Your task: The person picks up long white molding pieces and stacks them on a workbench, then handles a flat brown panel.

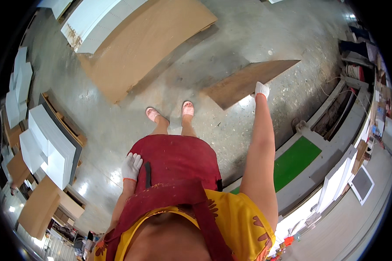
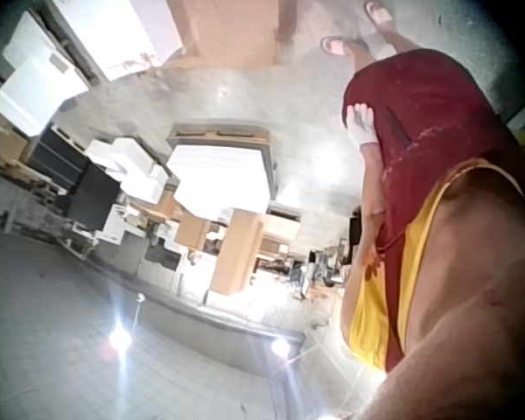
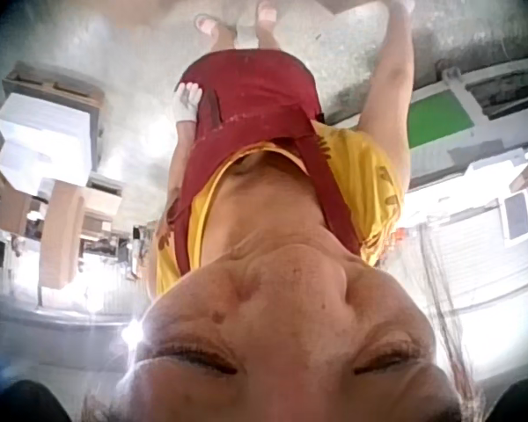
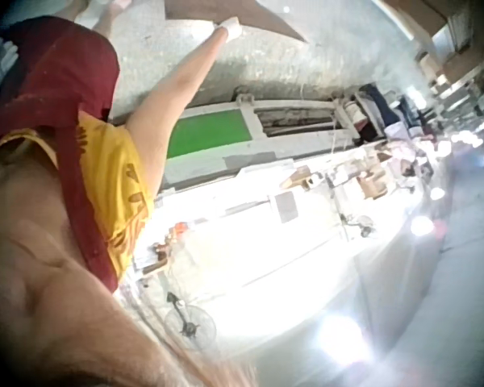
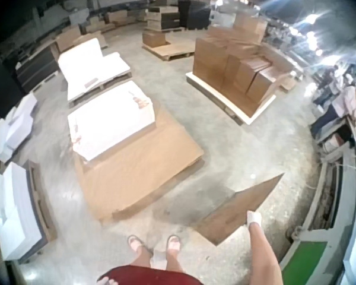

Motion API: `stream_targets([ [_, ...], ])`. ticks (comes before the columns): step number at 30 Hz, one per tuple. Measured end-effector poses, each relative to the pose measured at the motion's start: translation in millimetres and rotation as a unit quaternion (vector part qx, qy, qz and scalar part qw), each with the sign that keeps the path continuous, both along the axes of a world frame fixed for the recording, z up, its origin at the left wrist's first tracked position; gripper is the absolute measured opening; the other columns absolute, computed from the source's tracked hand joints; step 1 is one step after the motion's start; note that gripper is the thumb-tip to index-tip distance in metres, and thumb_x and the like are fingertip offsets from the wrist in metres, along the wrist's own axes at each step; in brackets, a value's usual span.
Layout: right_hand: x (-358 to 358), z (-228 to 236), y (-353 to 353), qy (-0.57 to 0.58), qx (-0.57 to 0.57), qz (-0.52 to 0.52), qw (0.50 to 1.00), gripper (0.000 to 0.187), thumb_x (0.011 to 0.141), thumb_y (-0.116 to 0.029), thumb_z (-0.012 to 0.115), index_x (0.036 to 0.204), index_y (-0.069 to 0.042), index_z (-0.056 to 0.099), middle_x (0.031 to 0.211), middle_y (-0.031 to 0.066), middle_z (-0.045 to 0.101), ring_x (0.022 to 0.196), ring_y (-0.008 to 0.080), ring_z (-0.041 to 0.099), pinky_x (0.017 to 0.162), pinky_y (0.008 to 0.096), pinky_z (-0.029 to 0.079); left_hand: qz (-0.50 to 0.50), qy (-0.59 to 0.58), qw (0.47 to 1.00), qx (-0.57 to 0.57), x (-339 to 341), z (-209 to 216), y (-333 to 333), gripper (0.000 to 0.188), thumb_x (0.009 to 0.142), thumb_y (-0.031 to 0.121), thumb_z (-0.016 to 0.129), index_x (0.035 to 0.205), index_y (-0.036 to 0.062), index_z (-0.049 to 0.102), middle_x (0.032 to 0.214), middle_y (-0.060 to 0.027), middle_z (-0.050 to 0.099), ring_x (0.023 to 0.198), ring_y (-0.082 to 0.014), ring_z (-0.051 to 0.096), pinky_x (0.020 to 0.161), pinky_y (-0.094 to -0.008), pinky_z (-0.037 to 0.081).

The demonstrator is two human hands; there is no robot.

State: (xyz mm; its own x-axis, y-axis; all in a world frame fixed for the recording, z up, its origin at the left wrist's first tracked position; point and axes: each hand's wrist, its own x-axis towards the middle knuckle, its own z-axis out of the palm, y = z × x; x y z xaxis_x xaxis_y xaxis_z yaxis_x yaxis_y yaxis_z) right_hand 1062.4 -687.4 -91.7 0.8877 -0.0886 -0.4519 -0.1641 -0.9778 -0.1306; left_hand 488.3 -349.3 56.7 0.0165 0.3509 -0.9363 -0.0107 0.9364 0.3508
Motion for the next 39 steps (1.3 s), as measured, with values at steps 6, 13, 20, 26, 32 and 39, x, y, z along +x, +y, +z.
stream_targets([
  [6, 18, -30, 46, 0.052, 0.259, -0.324, 0.908, 0.040, 0.074, -0.031, 0.051, 0.098, -0.003, 0.065, 0.112, 0.0202, 0.059, 0.103, 0.0326, 0.057, 0.090, 0.0356, 0.045, 0.018, -0.011, 1.000, 0.007, 0, 0, -1, 0.033, 0.086, 0.022, 0.057, 0.114, 0.0053, 0.052, 0.110, -0.0117, 0.054, 0.101, -0.0294, 0.055, 0.083, -0.0405, 0.049],
  [13, 32, -21, 27, 0.017, -0.160, 0.193, 0.968, 0.035, 0.082, -0.028, 0.043, 0.089, -0.006, 0.069, 0.101, 0.0165, 0.063, 0.098, 0.0326, 0.060, 0.084, 0.0398, 0.047, 0.058, -0.032, 0.998, -0.015, 0, -4, -4, 0.019, 0.087, 0.020, 0.057, 0.103, 0.0094, 0.057, 0.100, -0.0081, 0.059, 0.091, -0.0262, 0.059, 0.078, -0.0398, 0.051],
  [20, 6, 20, 13, -0.042, -0.049, 0.008, 0.998, 0.037, 0.071, -0.036, 0.058, 0.084, -0.003, 0.069, 0.096, 0.0199, 0.064, 0.097, 0.0351, 0.059, 0.084, 0.0400, 0.046, 0.075, -0.030, 0.997, -0.012, -3, -4, 5, 0.017, 0.086, 0.019, 0.058, 0.100, 0.0087, 0.058, 0.097, -0.0082, 0.060, 0.088, -0.0258, 0.060, 0.077, -0.0399, 0.052],
  [26, -19, 47, 12, -0.053, 0.019, -0.035, 0.998, 0.046, 0.066, -0.028, 0.068, 0.097, 0.006, 0.064, 0.103, 0.0271, 0.061, 0.100, 0.0348, 0.059, 0.084, 0.0373, 0.046, 0.070, -0.032, 0.997, -0.010, -11, -10, 4, 0.039, 0.087, 0.023, 0.057, 0.120, 0.0031, 0.050, 0.113, -0.0132, 0.055, 0.102, -0.0288, 0.056, 0.085, -0.0402, 0.049],
  [32, -82, 12, 29, -0.022, -0.039, 0.000, 0.999, 0.040, 0.065, -0.029, 0.057, 0.081, 0.007, 0.065, 0.086, 0.0290, 0.062, 0.087, 0.0409, 0.061, 0.078, 0.0436, 0.048, 0.073, -0.051, 0.996, -0.014, -13, -16, 2, 0.038, 0.087, 0.023, 0.057, 0.120, 0.0036, 0.051, 0.112, -0.0129, 0.055, 0.100, -0.0281, 0.057, 0.084, -0.0404, 0.049],
  [39, -90, -11, 37, 0.030, -0.077, 0.060, 0.995, 0.043, 0.068, -0.035, 0.058, 0.090, 0.001, 0.067, 0.098, 0.0262, 0.062, 0.098, 0.0384, 0.058, 0.084, 0.0419, 0.047, 0.110, -0.074, 0.991, -0.007, -24, -17, 3, 0.036, 0.088, 0.022, 0.056, 0.118, 0.0043, 0.052, 0.108, -0.0116, 0.057, 0.098, -0.0280, 0.058, 0.082, -0.0404, 0.051],
])
